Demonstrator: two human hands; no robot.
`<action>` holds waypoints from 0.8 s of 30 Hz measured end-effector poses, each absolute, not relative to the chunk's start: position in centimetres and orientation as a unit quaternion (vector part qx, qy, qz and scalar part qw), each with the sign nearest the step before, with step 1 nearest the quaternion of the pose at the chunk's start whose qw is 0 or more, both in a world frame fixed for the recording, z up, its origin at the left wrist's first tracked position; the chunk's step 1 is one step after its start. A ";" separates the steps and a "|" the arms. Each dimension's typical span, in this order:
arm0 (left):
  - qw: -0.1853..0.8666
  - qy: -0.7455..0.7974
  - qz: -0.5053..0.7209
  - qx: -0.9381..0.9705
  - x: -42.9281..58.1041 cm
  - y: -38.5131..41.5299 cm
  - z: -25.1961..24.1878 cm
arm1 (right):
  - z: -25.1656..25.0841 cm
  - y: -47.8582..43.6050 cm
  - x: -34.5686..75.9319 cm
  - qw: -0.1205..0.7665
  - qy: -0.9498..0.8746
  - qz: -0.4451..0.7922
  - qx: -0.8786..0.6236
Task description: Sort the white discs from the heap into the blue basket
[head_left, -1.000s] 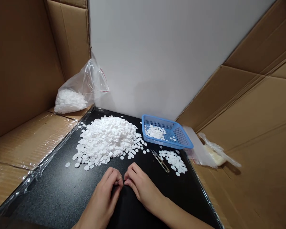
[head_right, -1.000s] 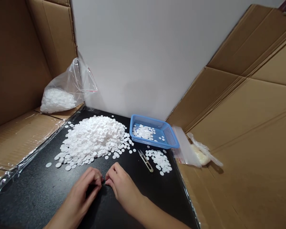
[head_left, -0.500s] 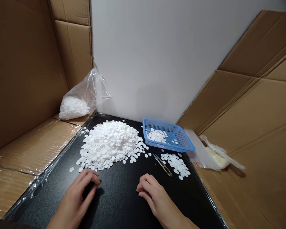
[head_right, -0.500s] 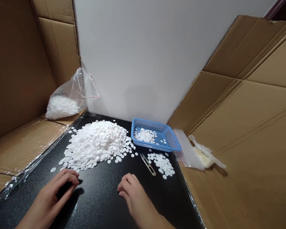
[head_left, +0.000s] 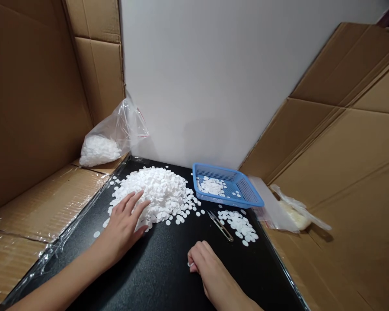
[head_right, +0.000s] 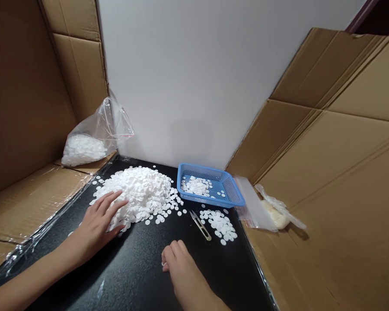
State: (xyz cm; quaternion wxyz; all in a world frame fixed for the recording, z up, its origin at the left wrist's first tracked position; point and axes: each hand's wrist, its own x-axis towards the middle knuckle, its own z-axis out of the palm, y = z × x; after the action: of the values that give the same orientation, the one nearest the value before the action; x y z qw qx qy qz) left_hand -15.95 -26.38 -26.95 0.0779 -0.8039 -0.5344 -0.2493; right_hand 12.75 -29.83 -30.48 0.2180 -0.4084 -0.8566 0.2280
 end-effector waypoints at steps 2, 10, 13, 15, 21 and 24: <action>0.120 -0.528 -0.213 -0.813 -15.4 -24.9 -27.5 | -30.9 -30.1 12.8 0.211 -0.856 0.214 -0.421; 0.159 -0.505 -0.174 -0.831 -12.6 -22.8 -29.0 | -29.8 -29.1 13.7 0.238 -0.855 0.206 -0.412; 0.154 -0.487 -0.191 -0.838 -12.6 -23.0 -29.4 | -26.9 -24.1 14.7 0.316 -0.820 0.155 -0.452; 0.151 -0.483 -0.198 -0.839 -12.7 -23.2 -29.5 | -25.0 -19.5 15.6 0.342 -0.793 0.134 -0.485; 0.137 -0.471 -0.203 -0.848 -13.1 -23.8 -28.9 | -22.4 -10.1 18.1 0.347 -0.748 0.123 -0.552; 0.125 -0.453 -0.176 -0.865 -13.3 -24.1 -28.4 | -22.4 -10.7 18.5 0.349 -0.746 0.125 -0.553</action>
State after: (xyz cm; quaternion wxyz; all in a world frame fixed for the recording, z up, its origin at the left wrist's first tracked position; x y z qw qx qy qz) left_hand -13.34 -24.08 -28.39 0.1248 -0.8648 -0.4534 -0.1761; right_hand 18.48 -10.70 -22.41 0.3492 -0.5533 -0.7458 0.1251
